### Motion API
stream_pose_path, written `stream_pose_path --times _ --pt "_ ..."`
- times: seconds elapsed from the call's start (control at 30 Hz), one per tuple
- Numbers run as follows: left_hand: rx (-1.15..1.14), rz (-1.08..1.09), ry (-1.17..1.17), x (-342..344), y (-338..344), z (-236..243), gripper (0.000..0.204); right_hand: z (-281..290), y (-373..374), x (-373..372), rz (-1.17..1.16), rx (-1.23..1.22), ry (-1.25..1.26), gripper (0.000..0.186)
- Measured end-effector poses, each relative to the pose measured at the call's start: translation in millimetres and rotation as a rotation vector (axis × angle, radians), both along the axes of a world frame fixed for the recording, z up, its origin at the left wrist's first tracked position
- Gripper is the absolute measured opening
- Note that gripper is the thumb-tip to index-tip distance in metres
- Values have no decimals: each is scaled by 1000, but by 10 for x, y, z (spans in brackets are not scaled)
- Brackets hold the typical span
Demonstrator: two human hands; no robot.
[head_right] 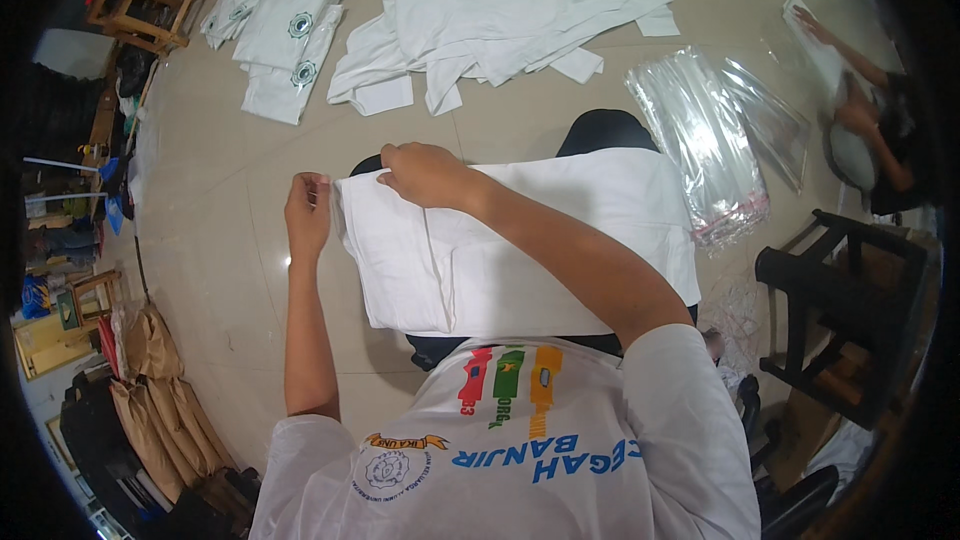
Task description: The person folds white t-shirts by hand and places each folded shirt into a clear plastic bag. The person sits on the floor surrounded by stacks of t-shirts and plastic bags, repeating the folding and bagging process for multiple shirts.
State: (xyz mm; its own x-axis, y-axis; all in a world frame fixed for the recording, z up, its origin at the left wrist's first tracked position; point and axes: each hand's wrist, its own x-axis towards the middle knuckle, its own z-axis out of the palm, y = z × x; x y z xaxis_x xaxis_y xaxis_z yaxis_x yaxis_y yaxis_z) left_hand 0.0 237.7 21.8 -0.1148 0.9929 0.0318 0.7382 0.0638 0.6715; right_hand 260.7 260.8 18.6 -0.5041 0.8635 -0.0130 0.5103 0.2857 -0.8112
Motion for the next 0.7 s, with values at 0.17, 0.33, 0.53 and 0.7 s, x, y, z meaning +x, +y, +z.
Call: stream_pose_path --times 0.17,0.33,0.53,0.7 --pt "-5 7 75 116 -82 -94 16 95 -39 -62 1 59 -92 37" --pt "-19 -15 278 2 -78 -182 19 103 -74 -89 -5 137 -102 39" --pt "-324 385 -443 -347 25 -291 38 -8 -58 -80 -63 167 -92 41" --pt "-355 552 -932 -147 -112 -510 47 -85 -36 -79 -83 199 -66 44"
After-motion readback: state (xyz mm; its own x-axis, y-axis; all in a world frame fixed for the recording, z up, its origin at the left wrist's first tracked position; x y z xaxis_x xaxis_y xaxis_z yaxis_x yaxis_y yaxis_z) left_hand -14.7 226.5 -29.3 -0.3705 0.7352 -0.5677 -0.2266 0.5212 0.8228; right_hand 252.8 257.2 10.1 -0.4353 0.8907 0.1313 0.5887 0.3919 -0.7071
